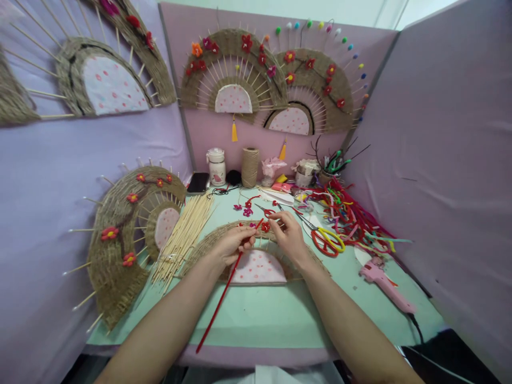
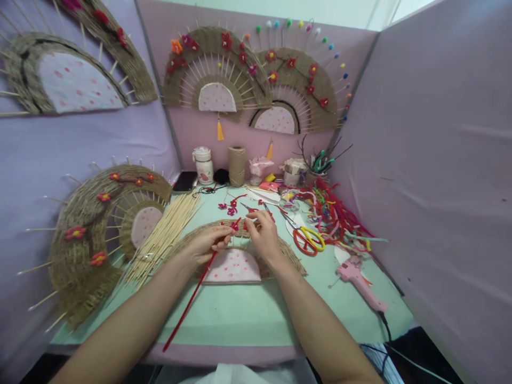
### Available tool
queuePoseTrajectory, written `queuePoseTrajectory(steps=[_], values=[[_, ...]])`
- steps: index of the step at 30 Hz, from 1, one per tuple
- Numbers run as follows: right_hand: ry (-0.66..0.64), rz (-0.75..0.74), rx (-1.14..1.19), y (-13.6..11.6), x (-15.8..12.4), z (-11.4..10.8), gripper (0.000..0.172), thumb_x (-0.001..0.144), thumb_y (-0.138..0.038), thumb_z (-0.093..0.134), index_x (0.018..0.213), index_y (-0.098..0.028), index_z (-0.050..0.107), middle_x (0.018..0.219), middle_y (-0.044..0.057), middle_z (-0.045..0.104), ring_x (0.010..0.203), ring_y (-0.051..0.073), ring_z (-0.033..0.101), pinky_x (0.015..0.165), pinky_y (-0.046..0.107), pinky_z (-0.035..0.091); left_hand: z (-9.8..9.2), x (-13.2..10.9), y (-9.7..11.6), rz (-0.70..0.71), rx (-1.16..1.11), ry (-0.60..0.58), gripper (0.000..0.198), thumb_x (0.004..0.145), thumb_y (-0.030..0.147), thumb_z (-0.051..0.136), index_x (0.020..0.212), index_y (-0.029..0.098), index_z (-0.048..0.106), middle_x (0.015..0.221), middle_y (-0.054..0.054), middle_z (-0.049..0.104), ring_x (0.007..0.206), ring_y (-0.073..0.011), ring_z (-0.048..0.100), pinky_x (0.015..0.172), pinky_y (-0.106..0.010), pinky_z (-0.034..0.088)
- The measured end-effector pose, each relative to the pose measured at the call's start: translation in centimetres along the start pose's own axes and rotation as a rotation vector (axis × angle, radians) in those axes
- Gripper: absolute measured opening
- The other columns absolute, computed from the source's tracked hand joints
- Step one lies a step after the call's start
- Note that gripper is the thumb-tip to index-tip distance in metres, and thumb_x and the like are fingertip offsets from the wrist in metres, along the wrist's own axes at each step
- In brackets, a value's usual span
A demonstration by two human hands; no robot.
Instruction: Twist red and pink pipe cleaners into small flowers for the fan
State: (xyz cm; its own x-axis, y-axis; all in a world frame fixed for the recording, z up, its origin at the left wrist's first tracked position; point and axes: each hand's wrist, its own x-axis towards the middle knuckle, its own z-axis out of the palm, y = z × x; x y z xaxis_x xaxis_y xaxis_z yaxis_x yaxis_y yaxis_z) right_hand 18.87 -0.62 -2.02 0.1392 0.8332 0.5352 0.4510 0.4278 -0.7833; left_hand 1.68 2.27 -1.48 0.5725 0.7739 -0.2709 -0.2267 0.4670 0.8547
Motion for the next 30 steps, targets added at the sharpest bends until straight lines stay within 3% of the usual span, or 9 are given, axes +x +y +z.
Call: queuePoseTrajectory(steps=[4, 9, 18, 25, 30], values=[[-0.008, -0.391, -0.262, -0.1, 0.1, -0.6, 0.015, 0.086, -0.023, 0.052, 0.092, -0.022, 0.066, 0.100, 0.009, 0.061, 0.094, 0.020, 0.055, 0.081, 0.037, 0.048, -0.1, 0.0, 0.3, 0.000, 0.010, 0.044, 0.010, 0.075, 0.019, 0.060, 0.069, 0.011, 0.060, 0.050, 0.002, 0.050, 0.036, -0.0006, 0.033, 0.032, -0.014, 0.014], [-0.181, -0.577, -0.436, -0.5, -0.1, -0.3, 0.018, 0.085, -0.016, 0.053, 0.091, -0.023, 0.068, 0.112, 0.007, 0.063, 0.103, 0.022, 0.051, 0.087, 0.042, 0.047, 0.0, -0.1, 0.3, -0.012, 0.010, 0.052, 0.010, 0.075, 0.019, 0.058, 0.068, 0.012, 0.060, 0.049, 0.003, 0.049, 0.036, -0.0006, 0.031, 0.033, -0.016, 0.011], [-0.293, -0.506, -0.460, -1.3, -0.4, 0.1, 0.022, 0.087, -0.017, 0.050, 0.102, -0.023, 0.065, 0.109, 0.006, 0.065, 0.101, 0.023, 0.049, 0.084, 0.040, 0.047, 0.2, -0.2, 0.3, 0.042, 0.030, 0.023, 0.014, 0.071, 0.022, 0.061, 0.064, 0.012, 0.055, 0.046, 0.005, 0.045, 0.033, 0.0000, 0.030, 0.033, -0.015, 0.012], [-0.251, -0.438, -0.294, -0.6, -0.4, 0.5, 0.023, 0.088, -0.018, 0.047, 0.102, -0.022, 0.065, 0.107, 0.009, 0.063, 0.099, 0.022, 0.053, 0.085, 0.042, 0.047, 0.5, -0.5, 0.2, 0.092, 0.030, 0.007, 0.019, 0.075, 0.031, 0.060, 0.072, 0.012, 0.057, 0.048, 0.005, 0.045, 0.034, 0.0002, 0.028, 0.035, -0.014, 0.012], [-0.199, -0.329, -0.171, -0.6, -0.7, 0.6, 0.021, 0.087, -0.020, 0.049, 0.101, -0.021, 0.065, 0.105, 0.009, 0.063, 0.099, 0.021, 0.056, 0.086, 0.039, 0.047, 0.7, -0.6, 0.0, 0.133, 0.021, -0.016, 0.022, 0.073, 0.031, 0.065, 0.075, 0.011, 0.059, 0.057, 0.000, 0.054, 0.044, -0.0025, 0.044, 0.041, -0.013, 0.027]])
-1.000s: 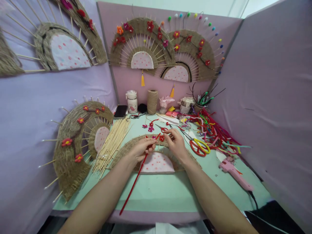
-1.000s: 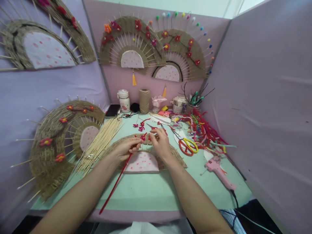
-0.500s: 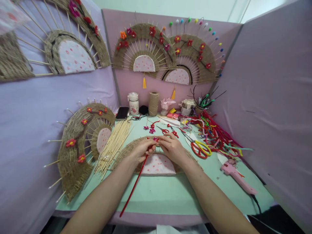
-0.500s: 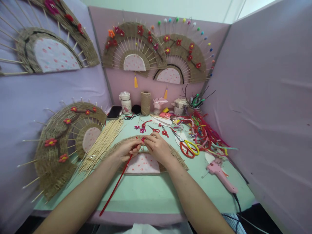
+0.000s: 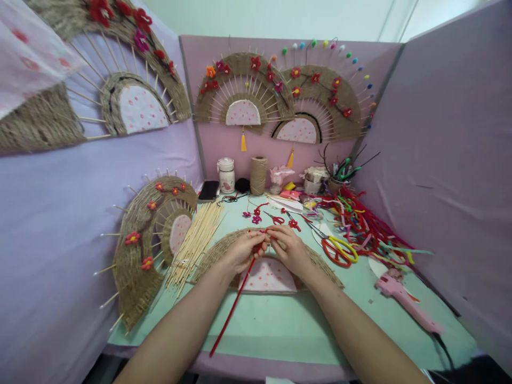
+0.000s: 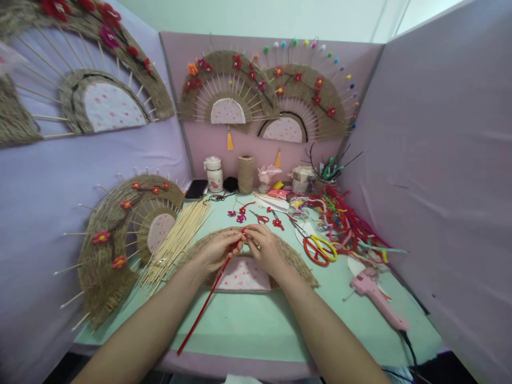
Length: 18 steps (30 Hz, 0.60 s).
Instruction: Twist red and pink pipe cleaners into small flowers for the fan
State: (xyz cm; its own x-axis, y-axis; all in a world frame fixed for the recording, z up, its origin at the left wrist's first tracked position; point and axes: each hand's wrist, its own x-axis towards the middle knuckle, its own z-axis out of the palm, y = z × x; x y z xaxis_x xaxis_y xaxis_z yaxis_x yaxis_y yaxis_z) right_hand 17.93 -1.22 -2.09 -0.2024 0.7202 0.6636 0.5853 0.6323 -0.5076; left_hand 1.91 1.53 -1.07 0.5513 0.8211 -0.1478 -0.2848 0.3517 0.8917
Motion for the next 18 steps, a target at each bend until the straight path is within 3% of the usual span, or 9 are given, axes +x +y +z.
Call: queuePoseTrajectory(steps=[8, 18], values=[[0.023, 0.231, 0.301, -0.7, 0.0, 0.2, 0.018, 0.084, -0.026, 0.055, 0.096, -0.021, 0.069, 0.104, 0.008, 0.065, 0.098, 0.019, 0.060, 0.089, 0.036, 0.047, 0.1, 0.0, -0.3, 0.076, -0.008, 0.099, 0.030, 0.061, 0.032, 0.077, 0.076, 0.012, 0.060, 0.068, 0.001, 0.055, 0.058, -0.0057, 0.049, 0.055, -0.018, 0.039], [0.019, 0.627, 0.788, -0.6, 0.1, 0.5, 0.021, 0.072, -0.033, 0.067, 0.089, -0.022, 0.071, 0.099, 0.006, 0.069, 0.089, 0.019, 0.064, 0.087, 0.038, 0.049, 0.7, 0.3, -0.8, 0.222, 0.118, 0.242, 0.032, 0.057, 0.036, 0.078, 0.069, 0.013, 0.059, 0.069, -0.001, 0.059, 0.062, -0.0091, 0.052, 0.059, -0.020, 0.039]])
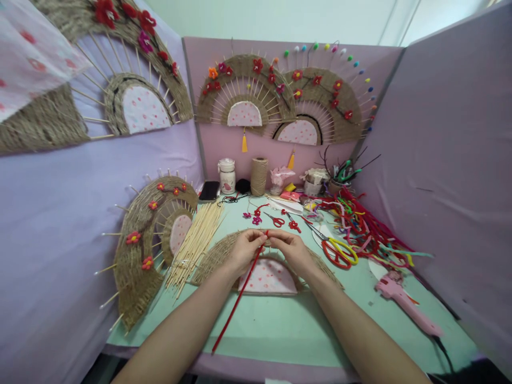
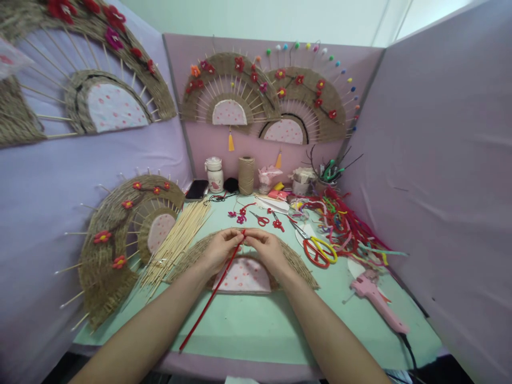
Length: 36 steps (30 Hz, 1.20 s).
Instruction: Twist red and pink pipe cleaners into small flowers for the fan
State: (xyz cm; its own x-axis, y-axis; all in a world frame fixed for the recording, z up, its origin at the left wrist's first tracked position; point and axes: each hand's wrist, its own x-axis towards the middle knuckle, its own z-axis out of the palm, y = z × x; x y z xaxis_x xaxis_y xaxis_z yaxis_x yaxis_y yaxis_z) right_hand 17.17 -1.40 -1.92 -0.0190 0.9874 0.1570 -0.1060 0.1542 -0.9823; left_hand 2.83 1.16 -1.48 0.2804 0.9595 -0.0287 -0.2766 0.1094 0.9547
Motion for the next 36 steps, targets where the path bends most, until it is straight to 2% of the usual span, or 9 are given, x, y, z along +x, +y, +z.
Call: queuePoseTrajectory(steps=[6, 9, 13, 16, 19, 22, 28, 32, 36], values=[[-0.047, 0.081, 0.155, 0.7, 0.3, -0.2, 0.026, 0.069, -0.034, 0.070, 0.091, -0.020, 0.071, 0.097, 0.007, 0.070, 0.088, 0.019, 0.065, 0.087, 0.039, 0.048, 0.1, 0.2, -0.6, 0.035, -0.026, 0.047, 0.037, 0.057, 0.035, 0.078, 0.080, 0.016, 0.056, 0.070, 0.000, 0.060, 0.062, -0.0098, 0.056, 0.060, -0.021, 0.042], [-0.024, 0.074, 0.111, 0.3, 0.3, -0.4, 0.024, 0.071, -0.034, 0.068, 0.090, -0.020, 0.071, 0.094, 0.007, 0.070, 0.084, 0.019, 0.065, 0.086, 0.039, 0.048, 0.0, 0.2, -0.5, 0.017, -0.010, 0.037, 0.035, 0.060, 0.038, 0.076, 0.077, 0.015, 0.056, 0.064, 0.001, 0.058, 0.057, -0.0085, 0.053, 0.056, -0.020, 0.041], [0.067, -0.109, -0.208, -0.3, 0.2, -0.5, 0.018, 0.075, -0.030, 0.063, 0.088, -0.021, 0.071, 0.100, 0.007, 0.067, 0.094, 0.019, 0.061, 0.090, 0.038, 0.046, -0.3, 0.3, -0.3, -0.045, 0.009, -0.015, 0.031, 0.060, 0.038, 0.075, 0.073, 0.012, 0.063, 0.062, 0.000, 0.058, 0.053, -0.0073, 0.048, 0.053, -0.020, 0.038], [0.053, -0.254, -0.379, -0.1, 0.2, -0.5, 0.016, 0.079, -0.028, 0.059, 0.087, -0.021, 0.071, 0.100, 0.007, 0.067, 0.094, 0.019, 0.061, 0.088, 0.036, 0.047, -0.5, 0.5, -0.3, -0.060, -0.018, -0.057, 0.029, 0.058, 0.033, 0.077, 0.075, 0.012, 0.067, 0.071, -0.004, 0.063, 0.060, -0.0092, 0.052, 0.058, -0.021, 0.040], [0.033, -0.306, -0.447, 0.4, 0.1, -0.4, 0.018, 0.082, -0.027, 0.055, 0.090, -0.021, 0.070, 0.098, 0.008, 0.067, 0.091, 0.019, 0.061, 0.081, 0.034, 0.049, -0.5, 0.6, -0.3, -0.026, -0.009, -0.058, 0.025, 0.059, 0.030, 0.076, 0.075, 0.012, 0.069, 0.077, -0.006, 0.066, 0.067, -0.0106, 0.055, 0.064, -0.021, 0.040], [0.038, -0.345, -0.531, 0.6, 0.0, -0.5, 0.019, 0.084, -0.027, 0.053, 0.091, -0.022, 0.069, 0.097, 0.007, 0.067, 0.088, 0.019, 0.062, 0.078, 0.033, 0.051, -0.5, 0.5, -0.2, -0.047, 0.030, -0.032, 0.021, 0.060, 0.030, 0.074, 0.072, 0.013, 0.068, 0.068, -0.002, 0.063, 0.059, -0.0082, 0.050, 0.058, -0.020, 0.038], [0.059, -0.557, -0.805, 0.2, 0.0, -0.8, 0.020, 0.085, -0.022, 0.051, 0.094, -0.022, 0.069, 0.109, 0.009, 0.063, 0.101, 0.021, 0.057, 0.089, 0.038, 0.045, -0.6, 0.6, -0.3, -0.128, 0.052, -0.018, 0.025, 0.061, 0.034, 0.073, 0.072, 0.013, 0.066, 0.053, 0.003, 0.053, 0.045, -0.0047, 0.039, 0.046, -0.018, 0.028], [0.026, -0.616, -0.853, -0.1, 0.0, -0.9, 0.022, 0.085, -0.019, 0.050, 0.097, -0.021, 0.068, 0.100, 0.008, 0.067, 0.094, 0.021, 0.058, 0.084, 0.039, 0.047, -0.6, 0.6, -0.4, -0.137, 0.003, -0.042, 0.027, 0.059, 0.033, 0.075, 0.074, 0.013, 0.065, 0.056, 0.003, 0.054, 0.047, -0.0047, 0.042, 0.048, -0.018, 0.030], [0.084, -0.572, -0.746, -0.5, -0.1, -0.8, 0.018, 0.084, -0.019, 0.052, 0.090, -0.021, 0.069, 0.093, 0.007, 0.069, 0.090, 0.020, 0.060, 0.083, 0.037, 0.048, -0.4, 0.2, 0.1, -0.116, -0.018, -0.072, 0.029, 0.060, 0.034, 0.076, 0.077, 0.013, 0.067, 0.060, 0.001, 0.057, 0.049, -0.0049, 0.043, 0.049, -0.018, 0.032]])
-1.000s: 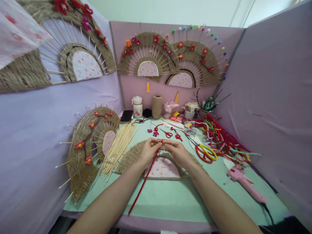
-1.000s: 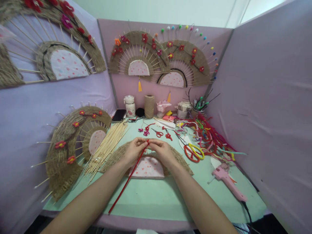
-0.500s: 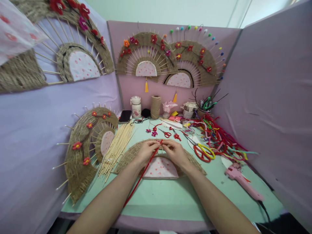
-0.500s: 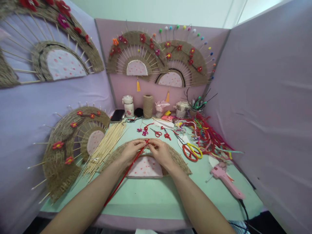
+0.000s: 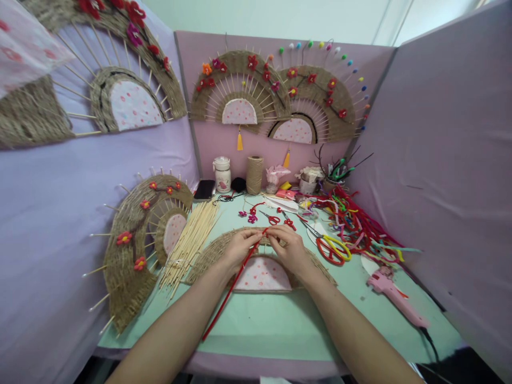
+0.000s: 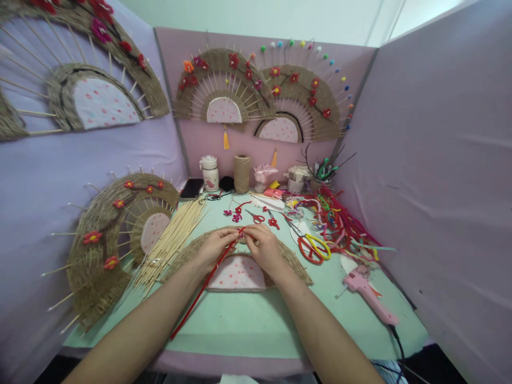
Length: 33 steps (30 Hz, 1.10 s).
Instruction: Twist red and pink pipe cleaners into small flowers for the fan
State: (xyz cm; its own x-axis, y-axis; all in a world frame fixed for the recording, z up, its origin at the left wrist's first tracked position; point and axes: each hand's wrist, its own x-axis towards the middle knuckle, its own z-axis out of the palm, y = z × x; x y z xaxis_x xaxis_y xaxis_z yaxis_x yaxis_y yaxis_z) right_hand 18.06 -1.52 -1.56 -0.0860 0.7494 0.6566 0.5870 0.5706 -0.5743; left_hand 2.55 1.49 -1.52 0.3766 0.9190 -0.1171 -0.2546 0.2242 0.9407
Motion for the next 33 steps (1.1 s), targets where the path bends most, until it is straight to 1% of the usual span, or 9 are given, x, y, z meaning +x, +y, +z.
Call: queuePoseTrajectory(steps=[5, 9, 14, 17, 20, 24, 28, 30, 33], values=[[0.025, 0.219, 0.207, -0.5, 0.1, 0.0, 0.015, 0.080, -0.022, 0.057, 0.084, -0.022, 0.071, 0.089, 0.006, 0.071, 0.085, 0.019, 0.064, 0.079, 0.033, 0.050, 0.6, -0.3, 0.3, 0.084, 0.012, -0.009, 0.025, 0.062, 0.032, 0.074, 0.077, 0.013, 0.069, 0.074, -0.003, 0.065, 0.064, -0.0088, 0.053, 0.062, -0.020, 0.039], [0.027, 0.377, 0.342, -0.8, 0.2, 0.1, 0.014, 0.075, -0.026, 0.060, 0.079, -0.020, 0.072, 0.085, 0.006, 0.072, 0.080, 0.019, 0.066, 0.075, 0.031, 0.052, 0.8, -0.1, -0.2, 0.157, 0.003, 0.008, 0.023, 0.062, 0.031, 0.074, 0.075, 0.013, 0.068, 0.074, -0.005, 0.067, 0.071, -0.0128, 0.057, 0.074, -0.026, 0.042], [0.031, 0.465, 0.407, -0.4, 0.2, 0.4, 0.015, 0.072, -0.028, 0.062, 0.077, -0.018, 0.072, 0.082, 0.006, 0.072, 0.075, 0.019, 0.066, 0.072, 0.031, 0.052, 0.9, 0.1, -0.9, 0.217, -0.014, 0.038, 0.023, 0.062, 0.032, 0.074, 0.075, 0.013, 0.068, 0.077, -0.006, 0.068, 0.075, -0.0155, 0.059, 0.080, -0.030, 0.042], [0.025, 0.454, 0.370, 0.0, 0.0, 0.5, 0.015, 0.071, -0.027, 0.062, 0.078, -0.017, 0.071, 0.079, 0.006, 0.072, 0.072, 0.018, 0.066, 0.069, 0.030, 0.051, 1.0, 0.0, -1.0, 0.206, -0.035, 0.038, 0.025, 0.062, 0.033, 0.074, 0.076, 0.013, 0.068, 0.079, -0.006, 0.069, 0.076, -0.0155, 0.059, 0.079, -0.029, 0.042], [0.012, 0.394, 0.272, 0.3, -0.1, 0.4, 0.014, 0.072, -0.028, 0.062, 0.077, -0.016, 0.069, 0.076, 0.005, 0.071, 0.068, 0.017, 0.064, 0.065, 0.028, 0.050, 1.1, -0.1, -0.9, 0.151, -0.047, 0.033, 0.027, 0.061, 0.033, 0.075, 0.077, 0.013, 0.068, 0.078, -0.005, 0.068, 0.069, -0.0121, 0.057, 0.070, -0.025, 0.042], [-0.024, 0.234, 0.125, 0.8, -0.2, 0.1, 0.012, 0.077, -0.025, 0.059, 0.079, -0.019, 0.069, 0.080, 0.005, 0.070, 0.070, 0.017, 0.062, 0.066, 0.028, 0.048, 1.1, -0.1, -0.9, 0.063, -0.076, 0.054, 0.028, 0.058, 0.033, 0.078, 0.076, 0.013, 0.067, 0.067, -0.001, 0.062, 0.055, -0.0064, 0.049, 0.057, -0.020, 0.037], [-0.089, 0.088, 0.028, 1.3, -0.1, 0.0, 0.015, 0.081, -0.020, 0.055, 0.083, -0.022, 0.070, 0.086, 0.006, 0.069, 0.079, 0.018, 0.061, 0.071, 0.030, 0.047, 0.6, 0.2, -1.2, 0.005, -0.164, 0.018, 0.031, 0.057, 0.033, 0.078, 0.077, 0.013, 0.066, 0.063, 0.001, 0.058, 0.051, -0.0056, 0.046, 0.052, -0.020, 0.036], [-0.091, 0.064, 0.001, 1.2, -0.1, -0.1, 0.017, 0.081, -0.019, 0.055, 0.085, -0.023, 0.071, 0.088, 0.006, 0.068, 0.080, 0.018, 0.061, 0.073, 0.031, 0.047, 0.5, 0.2, -1.2, -0.001, -0.185, -0.001, 0.030, 0.058, 0.033, 0.078, 0.077, 0.013, 0.065, 0.064, 0.001, 0.058, 0.051, -0.0054, 0.046, 0.052, -0.020, 0.036], [-0.048, 0.094, 0.020, 0.7, -0.2, -0.2, 0.019, 0.082, -0.018, 0.053, 0.088, -0.023, 0.071, 0.089, 0.007, 0.067, 0.082, 0.019, 0.061, 0.074, 0.032, 0.047, 0.6, 0.1, -1.1, 0.020, -0.177, -0.010, 0.028, 0.058, 0.031, 0.079, 0.075, 0.013, 0.066, 0.066, 0.000, 0.059, 0.053, -0.0050, 0.047, 0.053, -0.020, 0.036]])
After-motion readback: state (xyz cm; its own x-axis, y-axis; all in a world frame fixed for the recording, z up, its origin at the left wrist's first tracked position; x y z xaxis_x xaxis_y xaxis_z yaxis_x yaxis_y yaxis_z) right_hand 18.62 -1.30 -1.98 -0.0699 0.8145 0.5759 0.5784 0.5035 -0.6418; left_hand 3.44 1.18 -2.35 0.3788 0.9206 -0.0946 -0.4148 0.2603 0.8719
